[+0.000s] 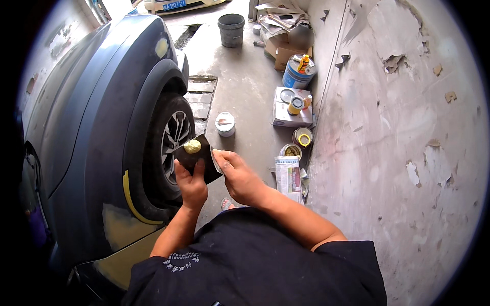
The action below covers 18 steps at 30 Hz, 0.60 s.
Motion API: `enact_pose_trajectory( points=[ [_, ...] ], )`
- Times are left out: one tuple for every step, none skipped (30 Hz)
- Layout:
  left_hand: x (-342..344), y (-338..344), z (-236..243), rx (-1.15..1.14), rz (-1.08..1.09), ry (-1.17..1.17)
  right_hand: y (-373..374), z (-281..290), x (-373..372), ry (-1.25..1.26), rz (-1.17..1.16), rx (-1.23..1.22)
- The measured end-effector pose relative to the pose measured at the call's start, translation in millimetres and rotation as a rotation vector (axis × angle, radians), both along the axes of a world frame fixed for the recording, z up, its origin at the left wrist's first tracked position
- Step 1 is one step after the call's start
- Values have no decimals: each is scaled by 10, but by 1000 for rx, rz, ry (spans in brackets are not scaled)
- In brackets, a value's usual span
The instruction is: The person applies a beige filler paste to the front fender and door of a dark gray car using a metal spreader. They repeatedly smooth the filler over the surface and periodically touch the area with their hand to check the texture.
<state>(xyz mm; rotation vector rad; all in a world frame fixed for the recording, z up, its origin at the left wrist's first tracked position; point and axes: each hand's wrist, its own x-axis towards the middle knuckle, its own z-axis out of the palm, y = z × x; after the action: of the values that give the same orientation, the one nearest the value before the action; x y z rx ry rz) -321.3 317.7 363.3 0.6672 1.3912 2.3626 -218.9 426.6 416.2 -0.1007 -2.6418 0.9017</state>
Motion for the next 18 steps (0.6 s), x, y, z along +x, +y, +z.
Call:
enact_pose_trajectory(
  points=[
    [1,3,-5,21,1,-4,-3,-5,4,-6,-2,6],
    [-3,-6,-7,6,-6,-6,-7,-18,11,-11,-6,10],
    [-11,-18,-4,-10,-13,-8,-9,-28,17,-16,-9,14],
    [-20,-28,-4,-26,-20,-10,-11,-23,18,-15,-10,11],
    [-27,-46,-13,-26,-18,7,-26,-8,20,-15,-10,7],
    [-37,-62,-21,-27,-15,24,-43,7,28,-15,-10,3],
    [-36,-68,-22,-28,-12,41,-63,20,41,-32,-24,-5],
    [-29,-53,8,-10,18,34,-72,29,43,-47,-39,-11],
    [-17,-38,72,8,49,27,-75,29,48,-62,-52,-18],
    [-18,-29,126,26,80,20,-73,7,62,-87,-67,-18],
    [-35,-37,157,0,70,61,-73,-31,93,-114,-82,-18],
    [-69,-53,179,-26,60,101,-68,-68,119,-141,-96,-19],
    [-100,-57,187,-52,50,141,-51,-97,138,-166,-106,5],
    [-137,-51,195,-8,10,89,-24,-114,143,-190,-111,31],
    [-175,-34,204,36,-29,36,13,-133,153,-214,-116,57],
    [-203,-19,216,82,-69,-18,89,-171,195,-242,-142,98],
    [-226,-16,273,44,-74,1,209,-201,267,-272,-173,142],
    [-288,-21,280,83,-114,-92,312,-155,253,-291,-185,180]
  ],
)
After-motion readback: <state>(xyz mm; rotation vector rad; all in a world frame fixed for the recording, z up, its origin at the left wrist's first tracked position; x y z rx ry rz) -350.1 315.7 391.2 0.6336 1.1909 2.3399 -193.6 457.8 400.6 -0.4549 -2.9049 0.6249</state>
